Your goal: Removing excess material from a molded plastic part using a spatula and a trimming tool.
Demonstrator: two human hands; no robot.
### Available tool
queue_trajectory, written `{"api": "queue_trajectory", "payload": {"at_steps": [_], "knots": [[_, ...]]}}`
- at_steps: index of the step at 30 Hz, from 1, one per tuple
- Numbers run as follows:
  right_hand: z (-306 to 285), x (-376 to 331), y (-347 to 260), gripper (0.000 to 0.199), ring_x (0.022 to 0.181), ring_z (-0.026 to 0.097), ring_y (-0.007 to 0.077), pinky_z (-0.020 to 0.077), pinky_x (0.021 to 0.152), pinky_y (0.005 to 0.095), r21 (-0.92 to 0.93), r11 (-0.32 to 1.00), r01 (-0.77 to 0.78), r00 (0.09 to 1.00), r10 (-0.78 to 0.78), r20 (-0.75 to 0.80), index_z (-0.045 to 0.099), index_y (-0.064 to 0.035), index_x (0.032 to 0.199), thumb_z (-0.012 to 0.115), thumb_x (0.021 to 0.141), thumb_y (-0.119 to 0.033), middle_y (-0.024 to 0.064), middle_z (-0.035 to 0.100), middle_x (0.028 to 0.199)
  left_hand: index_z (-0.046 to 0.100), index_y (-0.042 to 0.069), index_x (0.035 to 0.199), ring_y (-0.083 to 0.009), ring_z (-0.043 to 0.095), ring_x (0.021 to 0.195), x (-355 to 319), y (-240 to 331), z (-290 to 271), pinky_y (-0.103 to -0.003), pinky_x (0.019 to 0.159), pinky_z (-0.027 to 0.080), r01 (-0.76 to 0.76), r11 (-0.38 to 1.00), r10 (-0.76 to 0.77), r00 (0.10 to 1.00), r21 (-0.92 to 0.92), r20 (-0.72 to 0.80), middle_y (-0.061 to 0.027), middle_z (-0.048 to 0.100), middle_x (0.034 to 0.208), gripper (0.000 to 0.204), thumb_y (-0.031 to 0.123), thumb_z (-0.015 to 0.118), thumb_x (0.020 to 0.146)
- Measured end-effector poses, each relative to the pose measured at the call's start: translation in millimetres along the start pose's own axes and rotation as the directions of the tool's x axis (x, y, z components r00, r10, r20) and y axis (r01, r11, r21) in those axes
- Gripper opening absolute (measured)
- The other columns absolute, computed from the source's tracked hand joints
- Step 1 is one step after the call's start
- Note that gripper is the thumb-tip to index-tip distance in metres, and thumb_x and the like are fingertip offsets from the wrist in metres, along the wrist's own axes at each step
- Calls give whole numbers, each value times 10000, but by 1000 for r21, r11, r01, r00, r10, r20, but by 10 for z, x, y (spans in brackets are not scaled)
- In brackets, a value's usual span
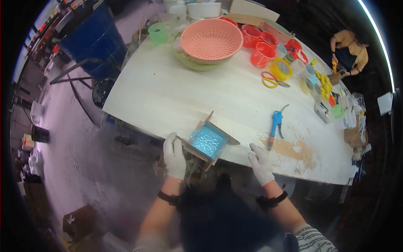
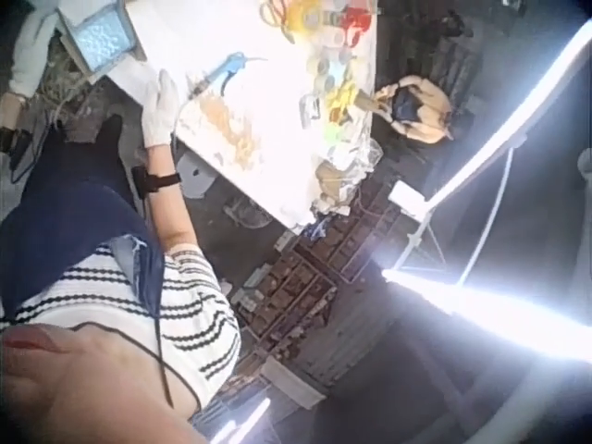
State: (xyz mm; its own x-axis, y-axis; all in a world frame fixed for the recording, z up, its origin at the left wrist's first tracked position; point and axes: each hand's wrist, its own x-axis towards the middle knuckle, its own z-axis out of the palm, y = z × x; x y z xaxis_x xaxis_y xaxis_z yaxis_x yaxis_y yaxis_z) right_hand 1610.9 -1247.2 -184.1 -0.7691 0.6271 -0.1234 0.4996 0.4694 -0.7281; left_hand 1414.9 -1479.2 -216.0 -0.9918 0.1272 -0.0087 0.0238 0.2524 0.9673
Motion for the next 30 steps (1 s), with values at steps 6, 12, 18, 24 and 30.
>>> {"api": "queue_trajectory", "payload": {"at_steps": [6,12,18,24,30], "knots": [[163,230,-240,348,834,625,139,517,780,280,251,964,-86,995,72,63,588,50,1269,536,946,-67,131,620,1129,584,-39,1236,-256,571,1104,51,-72,0,-362,993,441,54,999,-54,999,1,6,-155,605,1190,330,149,554,966],[207,409,-307,284,855,636,152,512,788,281,242,968,-66,994,42,103,616,52,1207,546,965,-79,115,642,1056,584,-30,1216,-219,584,1040,45,-155,58,-339,933,472,154,984,-154,988,-92,8,-134,591,1172,309,91,611,933],[208,496,-253,240,852,648,159,514,800,281,90,995,51,988,-63,143,631,55,1163,549,954,-30,111,668,962,573,-13,1217,-178,573,1060,82,-51,67,-308,911,490,246,937,-241,969,-249,51,-111,565,1222,297,43,606,927],[253,551,-358,223,830,658,194,516,783,301,72,997,24,991,-33,127,658,49,1113,569,922,-21,126,679,923,599,2,1180,-164,559,1039,89,60,59,-300,926,450,250,943,-254,967,-218,13,-79,597,1133,250,73,550,946],[268,579,-457,214,813,665,235,516,766,323,63,998,11,994,-18,110,681,41,1072,594,895,-42,138,687,902,595,-1,1182,-179,552,1097,55,30,20,-317,982,425,265,950,-263,964,-167,34,-81,598,1164,248,54,522,951]]}}
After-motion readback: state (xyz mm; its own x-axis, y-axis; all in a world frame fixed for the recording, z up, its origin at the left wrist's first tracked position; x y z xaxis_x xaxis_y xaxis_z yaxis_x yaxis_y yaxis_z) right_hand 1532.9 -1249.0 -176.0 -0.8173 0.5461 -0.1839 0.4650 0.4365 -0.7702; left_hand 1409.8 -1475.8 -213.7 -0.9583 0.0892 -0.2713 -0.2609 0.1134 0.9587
